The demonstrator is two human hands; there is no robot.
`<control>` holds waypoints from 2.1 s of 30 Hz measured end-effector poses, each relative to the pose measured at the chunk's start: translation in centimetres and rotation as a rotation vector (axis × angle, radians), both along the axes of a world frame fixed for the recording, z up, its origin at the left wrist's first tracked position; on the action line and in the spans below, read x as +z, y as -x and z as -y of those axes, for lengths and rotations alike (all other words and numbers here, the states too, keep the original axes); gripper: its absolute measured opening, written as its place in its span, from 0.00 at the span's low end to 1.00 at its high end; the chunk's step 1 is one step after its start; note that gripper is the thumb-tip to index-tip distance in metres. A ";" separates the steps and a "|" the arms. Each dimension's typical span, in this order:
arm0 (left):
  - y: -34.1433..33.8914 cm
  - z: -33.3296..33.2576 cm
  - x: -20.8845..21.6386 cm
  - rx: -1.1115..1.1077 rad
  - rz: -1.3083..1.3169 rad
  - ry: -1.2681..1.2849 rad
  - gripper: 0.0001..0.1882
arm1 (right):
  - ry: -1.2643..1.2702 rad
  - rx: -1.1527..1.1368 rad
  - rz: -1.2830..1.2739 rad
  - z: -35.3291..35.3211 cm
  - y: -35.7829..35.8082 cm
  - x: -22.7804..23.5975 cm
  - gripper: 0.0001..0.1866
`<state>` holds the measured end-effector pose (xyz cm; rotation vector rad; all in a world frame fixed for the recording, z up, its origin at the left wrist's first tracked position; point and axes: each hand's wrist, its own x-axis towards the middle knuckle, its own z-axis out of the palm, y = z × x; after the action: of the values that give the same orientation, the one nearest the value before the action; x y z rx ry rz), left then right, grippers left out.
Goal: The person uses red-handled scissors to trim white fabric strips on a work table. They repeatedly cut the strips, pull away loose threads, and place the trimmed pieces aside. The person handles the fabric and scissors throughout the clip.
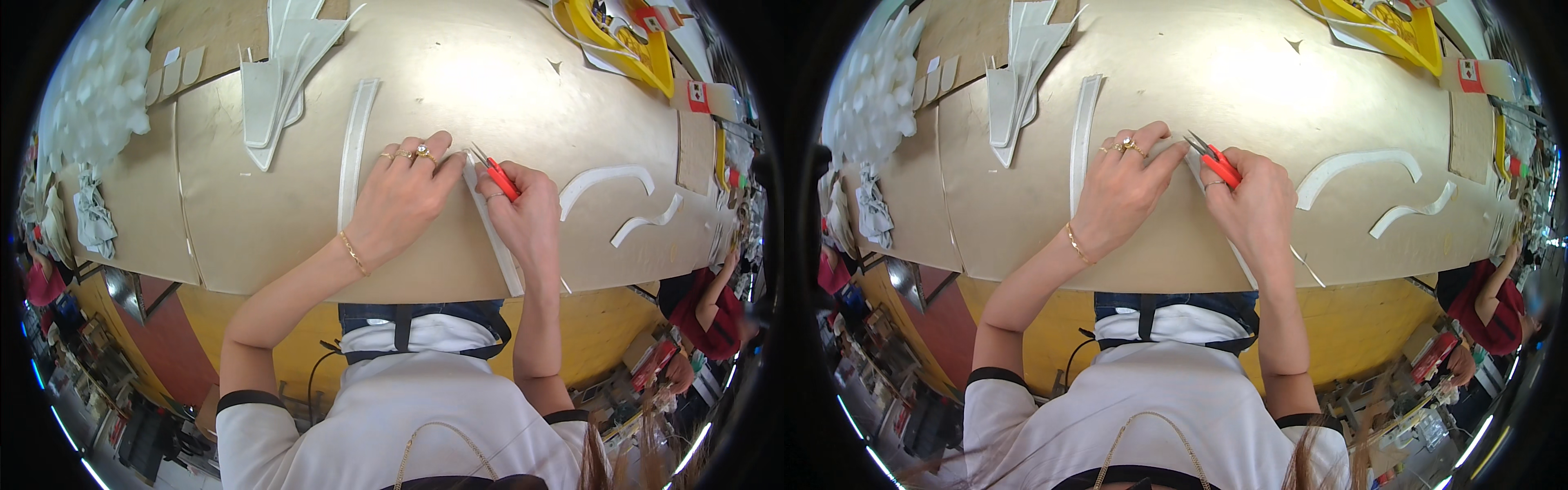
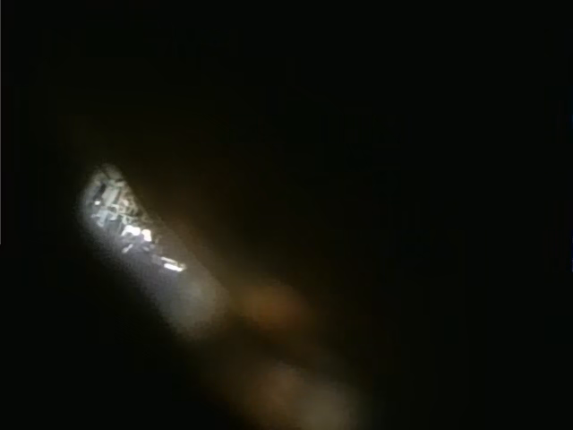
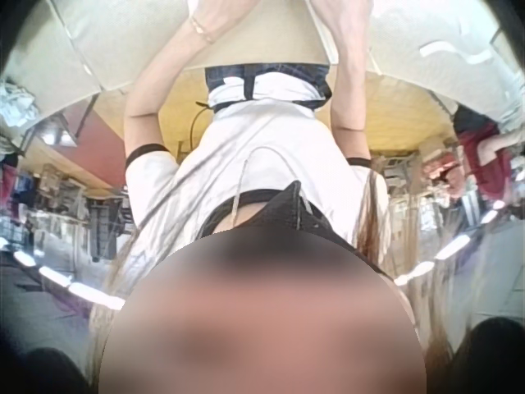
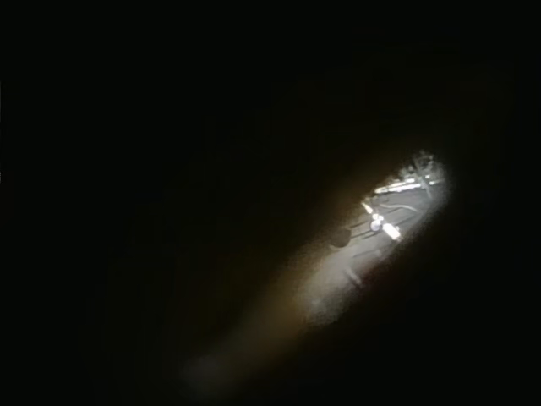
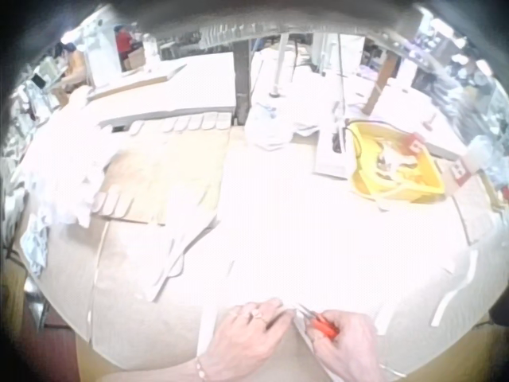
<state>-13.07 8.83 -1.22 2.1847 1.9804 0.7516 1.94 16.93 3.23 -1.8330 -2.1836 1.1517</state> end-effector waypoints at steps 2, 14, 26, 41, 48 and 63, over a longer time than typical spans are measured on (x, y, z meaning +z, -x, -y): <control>0.0 0.0 0.0 -0.001 0.004 0.002 0.16 | -0.004 -0.001 -0.005 0.1 0.0 0.1 0.11; -0.1 -0.1 -0.1 -0.003 -0.024 -0.040 0.16 | -0.020 -0.026 0.021 0.0 0.4 0.2 0.12; -0.2 -0.2 0.4 0.024 -0.074 0.006 0.21 | 0.021 -0.071 -0.072 0.6 -1.3 -0.1 0.12; 0.3 1.4 1.6 -0.272 -0.307 0.030 0.27 | 0.089 -0.044 -0.104 1.8 -3.7 -0.3 0.12; 0.5 1.3 0.6 -0.268 -0.088 0.195 0.29 | 0.167 -0.159 -0.310 2.0 -3.7 0.1 0.10; -0.8 1.3 1.4 -0.189 -0.062 0.199 0.24 | 0.234 -0.242 -0.372 2.5 -3.7 0.1 0.12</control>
<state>-12.25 7.55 0.16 2.2581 1.7556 0.4455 5.65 14.41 3.32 -1.7259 -1.6384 1.5917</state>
